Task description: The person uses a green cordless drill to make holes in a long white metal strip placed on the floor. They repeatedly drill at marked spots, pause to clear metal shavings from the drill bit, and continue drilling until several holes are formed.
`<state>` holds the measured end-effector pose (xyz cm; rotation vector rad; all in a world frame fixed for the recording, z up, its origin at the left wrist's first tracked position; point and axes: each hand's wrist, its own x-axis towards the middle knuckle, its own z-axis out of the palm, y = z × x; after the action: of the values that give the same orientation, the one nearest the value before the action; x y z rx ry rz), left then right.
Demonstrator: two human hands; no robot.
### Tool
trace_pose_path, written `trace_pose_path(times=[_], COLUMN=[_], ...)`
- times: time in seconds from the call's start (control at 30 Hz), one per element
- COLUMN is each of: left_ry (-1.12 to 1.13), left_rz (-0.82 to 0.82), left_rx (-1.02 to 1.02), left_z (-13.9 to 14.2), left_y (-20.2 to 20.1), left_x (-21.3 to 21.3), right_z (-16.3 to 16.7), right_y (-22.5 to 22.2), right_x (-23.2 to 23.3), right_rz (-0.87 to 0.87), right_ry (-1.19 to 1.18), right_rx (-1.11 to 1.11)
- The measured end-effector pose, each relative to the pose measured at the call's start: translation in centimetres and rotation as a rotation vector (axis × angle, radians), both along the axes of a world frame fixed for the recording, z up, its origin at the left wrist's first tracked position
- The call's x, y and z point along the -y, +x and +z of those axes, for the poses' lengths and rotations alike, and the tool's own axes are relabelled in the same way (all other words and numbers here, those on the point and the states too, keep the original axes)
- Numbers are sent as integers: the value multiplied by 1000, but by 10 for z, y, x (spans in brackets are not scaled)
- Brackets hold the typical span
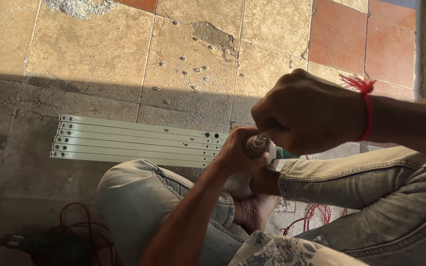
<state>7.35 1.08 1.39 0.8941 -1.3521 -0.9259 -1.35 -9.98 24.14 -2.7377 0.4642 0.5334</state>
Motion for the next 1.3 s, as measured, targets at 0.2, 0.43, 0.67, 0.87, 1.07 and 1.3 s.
trace_pose_path(times=[0.2, 0.43, 0.67, 0.87, 1.07, 1.3], left_ry=[163, 243, 265, 268, 247, 212], left_rz=[-182, -168, -198, -173, -134, -158], left_rx=[-73, -114, -143, -151, -111, -140], left_z=[3, 8, 10, 4, -3, 1], left_y=[11, 7, 7, 6, 2, 2], left_x=[0, 4, 8, 8, 9, 11], right_z=[-37, -71, -58, -18, -10, 1], right_y=[-7, -36, -29, -13, 2, -2], right_x=[35, 49, 51, 40, 29, 44], right_rz=[-553, -765, -690, -12, 327, 257], right_ry=[935, 1476, 1293, 537, 289, 117], right_rx=[-62, 35, 243, 476, 484, 571])
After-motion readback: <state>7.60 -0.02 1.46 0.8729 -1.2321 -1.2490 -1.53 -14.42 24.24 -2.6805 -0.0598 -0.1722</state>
